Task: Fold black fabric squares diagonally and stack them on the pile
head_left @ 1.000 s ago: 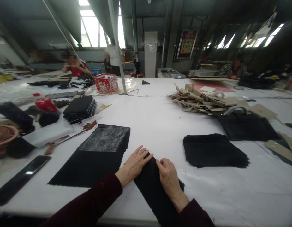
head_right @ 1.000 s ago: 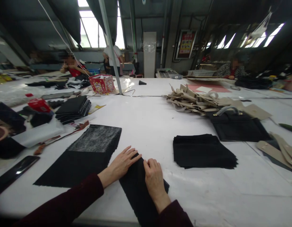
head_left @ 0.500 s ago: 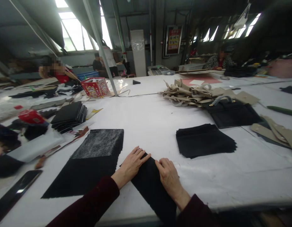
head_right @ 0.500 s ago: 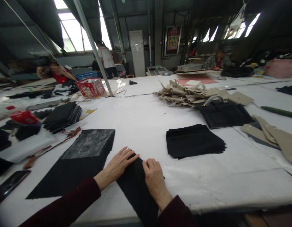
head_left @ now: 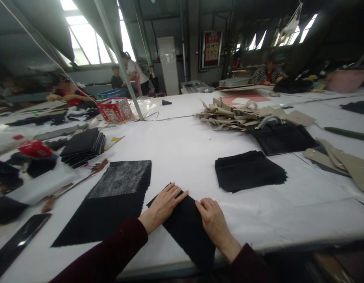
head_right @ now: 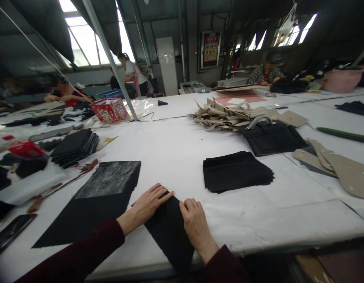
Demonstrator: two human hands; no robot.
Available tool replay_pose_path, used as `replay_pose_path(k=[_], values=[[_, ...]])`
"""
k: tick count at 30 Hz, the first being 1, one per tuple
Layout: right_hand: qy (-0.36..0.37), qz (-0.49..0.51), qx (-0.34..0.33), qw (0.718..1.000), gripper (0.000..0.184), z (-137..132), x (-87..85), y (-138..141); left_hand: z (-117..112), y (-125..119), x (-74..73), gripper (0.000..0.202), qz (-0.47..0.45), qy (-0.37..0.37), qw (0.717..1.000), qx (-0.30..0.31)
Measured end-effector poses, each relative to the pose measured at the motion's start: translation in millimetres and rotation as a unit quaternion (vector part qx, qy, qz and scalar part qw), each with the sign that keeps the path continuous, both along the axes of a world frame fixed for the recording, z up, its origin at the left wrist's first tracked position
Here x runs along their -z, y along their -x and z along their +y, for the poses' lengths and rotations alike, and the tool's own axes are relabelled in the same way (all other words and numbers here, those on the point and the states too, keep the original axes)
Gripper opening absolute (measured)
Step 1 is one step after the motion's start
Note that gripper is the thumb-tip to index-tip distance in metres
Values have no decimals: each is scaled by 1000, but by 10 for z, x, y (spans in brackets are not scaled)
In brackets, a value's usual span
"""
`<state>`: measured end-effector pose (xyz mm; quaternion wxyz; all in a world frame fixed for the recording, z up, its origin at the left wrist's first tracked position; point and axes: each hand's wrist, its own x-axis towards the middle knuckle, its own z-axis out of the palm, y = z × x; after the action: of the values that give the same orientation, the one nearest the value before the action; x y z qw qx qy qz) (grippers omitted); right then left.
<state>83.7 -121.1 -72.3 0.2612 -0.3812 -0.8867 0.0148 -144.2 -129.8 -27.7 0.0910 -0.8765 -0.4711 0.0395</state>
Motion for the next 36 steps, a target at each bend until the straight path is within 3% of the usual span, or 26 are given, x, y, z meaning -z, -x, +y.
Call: replay_pose_path(k=[11, 15, 27, 36], values=[[-28, 19, -30, 999, 29, -50, 21, -211, -52, -92, 14, 51, -28, -10, 999, 22], [-27, 15, -33, 999, 30, -60, 42, -276, -70, -153, 46, 55, -28, -14, 999, 9], [-25, 16, -35, 999, 30, -120, 12, -444, -89, -294, -8, 49, -62, 18, 998, 21], [-16, 0, -23, 1000, 29, -144, 17, -514, -114, -408, -98, 63, -20, 38, 999, 19]])
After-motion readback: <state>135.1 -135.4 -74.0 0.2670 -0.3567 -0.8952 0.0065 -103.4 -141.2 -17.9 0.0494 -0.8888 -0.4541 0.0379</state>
